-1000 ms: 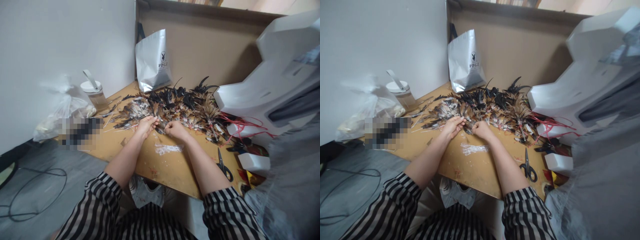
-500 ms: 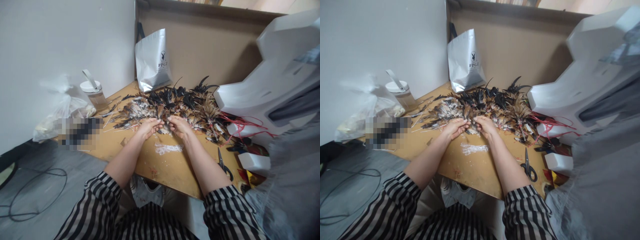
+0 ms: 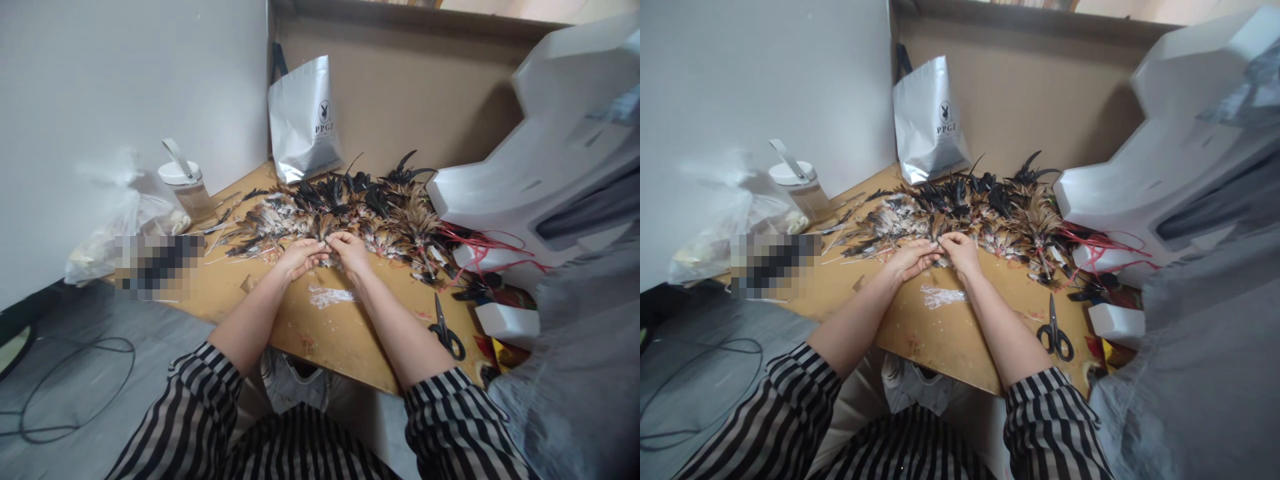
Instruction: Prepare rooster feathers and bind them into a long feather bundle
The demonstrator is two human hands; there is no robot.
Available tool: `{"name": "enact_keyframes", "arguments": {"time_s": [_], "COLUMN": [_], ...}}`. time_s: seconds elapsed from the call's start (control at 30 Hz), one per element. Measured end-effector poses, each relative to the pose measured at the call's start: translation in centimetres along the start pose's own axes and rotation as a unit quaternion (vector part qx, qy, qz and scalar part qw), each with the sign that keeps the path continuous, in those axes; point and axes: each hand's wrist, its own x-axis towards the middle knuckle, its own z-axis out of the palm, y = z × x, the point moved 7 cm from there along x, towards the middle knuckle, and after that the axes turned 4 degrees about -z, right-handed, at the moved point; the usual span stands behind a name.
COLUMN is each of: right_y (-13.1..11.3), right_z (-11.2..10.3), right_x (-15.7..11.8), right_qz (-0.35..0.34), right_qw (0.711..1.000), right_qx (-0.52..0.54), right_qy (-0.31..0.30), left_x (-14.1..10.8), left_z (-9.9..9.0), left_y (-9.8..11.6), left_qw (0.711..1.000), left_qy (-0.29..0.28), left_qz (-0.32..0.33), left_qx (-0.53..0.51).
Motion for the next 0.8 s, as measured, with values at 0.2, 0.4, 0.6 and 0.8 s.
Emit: {"name": "enact_keyframes", "arguments": {"time_s": [0.2,0.4,0.6,0.8], "right_y": [-0.03,-0.09,-0.07,0.26], "right_z": [0.12,0.20,0.26,0.13], "right_x": [-0.16,-0.29,-0.32,-0.12], "right_qz": [-0.014,0.023,0.041,0.047], "right_qw": [1.000,1.000,0.998,0.998], "right_qx": [-0.020,-0.010,-0.028,-0.024], "right_qy": [0.000,-0.017,-0.033,-0.033], "left_x": [-0.02,-0.36,-0.46,-0.38], "left_z": [0.05,0.11,0.13,0.13], "left_y": [-0.03,0.54,0.72,0.79], "left_qw": [1.000,0.999,0.997,0.996], "left_qy": [-0.003,0.008,0.019,0.007], "left_qz": [0.001,0.023,0.032,0.044], "left_qx": [0.009,0.046,0.074,0.084]}}
